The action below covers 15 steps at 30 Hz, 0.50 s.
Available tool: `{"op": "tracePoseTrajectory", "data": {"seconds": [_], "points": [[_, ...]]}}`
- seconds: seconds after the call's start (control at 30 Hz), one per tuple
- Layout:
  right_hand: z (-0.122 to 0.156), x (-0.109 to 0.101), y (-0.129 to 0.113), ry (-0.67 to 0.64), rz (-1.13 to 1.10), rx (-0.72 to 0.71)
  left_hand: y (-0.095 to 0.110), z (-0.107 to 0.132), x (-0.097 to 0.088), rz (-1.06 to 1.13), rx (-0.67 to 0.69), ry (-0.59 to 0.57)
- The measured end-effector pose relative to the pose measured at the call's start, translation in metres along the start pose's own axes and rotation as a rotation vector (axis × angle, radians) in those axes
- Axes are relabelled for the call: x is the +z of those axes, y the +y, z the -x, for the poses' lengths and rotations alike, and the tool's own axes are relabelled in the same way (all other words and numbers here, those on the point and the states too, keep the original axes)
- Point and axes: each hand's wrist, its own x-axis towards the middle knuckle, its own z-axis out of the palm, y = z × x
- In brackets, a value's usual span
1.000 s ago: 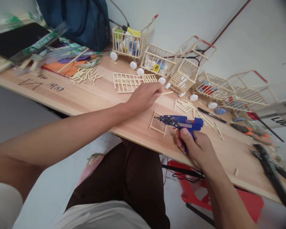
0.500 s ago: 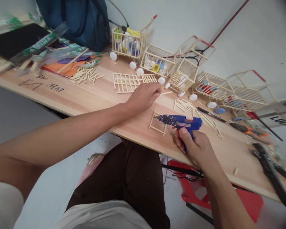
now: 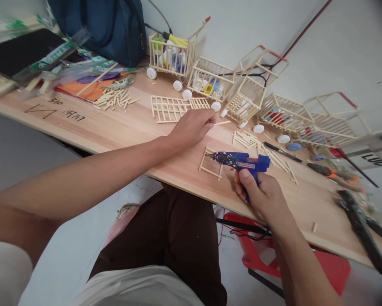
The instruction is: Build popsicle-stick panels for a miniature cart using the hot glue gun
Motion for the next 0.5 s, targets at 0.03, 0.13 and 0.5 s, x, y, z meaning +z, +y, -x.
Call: {"op": "tracePoseTrajectory", "data": {"seconds": [0.03,0.13,0.5], "points": [[-0.0001,0.0000,-0.0001,0.002,0.004,-0.002,-0.0004,0.0000,0.0002,-0.001,0.006,0.002],[-0.0001,0.0001,-0.0007,0.011,0.016,-0.010,-0.0010,-0.0003,0.0006,-0.011,0.014,0.008],[0.0003,0.0001,-0.0061,0.039,0.054,-0.035,-0.0033,0.0006,0.0024,-0.004,0.045,0.042]]}}
